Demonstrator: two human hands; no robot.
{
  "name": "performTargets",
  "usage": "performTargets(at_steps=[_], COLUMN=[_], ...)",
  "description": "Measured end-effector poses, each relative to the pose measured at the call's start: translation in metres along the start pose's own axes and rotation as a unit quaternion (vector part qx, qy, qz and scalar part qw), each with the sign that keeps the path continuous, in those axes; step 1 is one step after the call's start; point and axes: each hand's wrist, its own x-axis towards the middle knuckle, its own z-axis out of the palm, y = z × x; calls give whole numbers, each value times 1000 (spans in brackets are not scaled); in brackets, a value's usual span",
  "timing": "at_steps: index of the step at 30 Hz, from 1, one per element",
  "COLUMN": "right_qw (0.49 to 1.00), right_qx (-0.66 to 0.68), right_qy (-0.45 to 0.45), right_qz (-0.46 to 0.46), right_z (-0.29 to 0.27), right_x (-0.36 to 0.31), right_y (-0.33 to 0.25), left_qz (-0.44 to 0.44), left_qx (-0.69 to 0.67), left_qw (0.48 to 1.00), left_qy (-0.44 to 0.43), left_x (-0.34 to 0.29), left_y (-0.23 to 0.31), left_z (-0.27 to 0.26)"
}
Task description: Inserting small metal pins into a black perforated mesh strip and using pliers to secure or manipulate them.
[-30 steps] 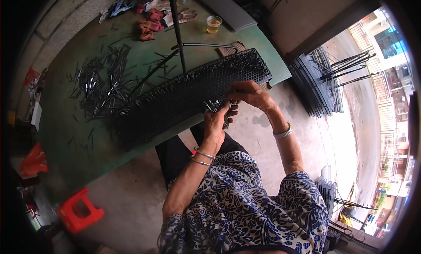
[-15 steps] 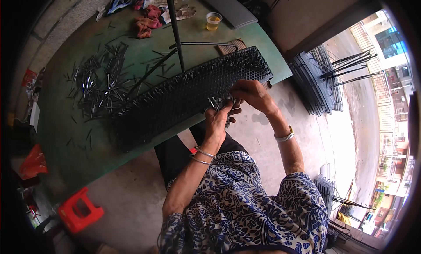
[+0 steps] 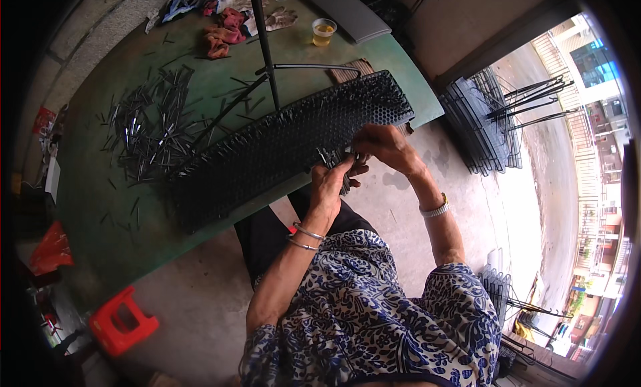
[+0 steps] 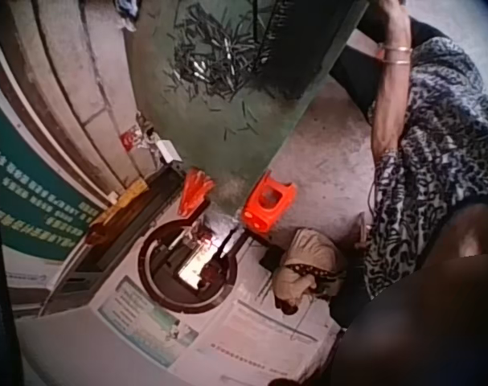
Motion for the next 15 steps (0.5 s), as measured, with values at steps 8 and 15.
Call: performTargets(at_steps=[8, 15], right_qw=[997, 1000], right_qx=[72, 23], right_qy=[4, -4], right_qz=[4, -2], right_z=[-1, -4], right_x=[-3, -1], right_y=[-5, -4], left_qz=[-18, -15], left_qx=[28, 40], left_qw=[999, 998], left_qy=[-35, -47], left_x=[2, 0], left_y=[2, 3], left_z=[-11, -9])
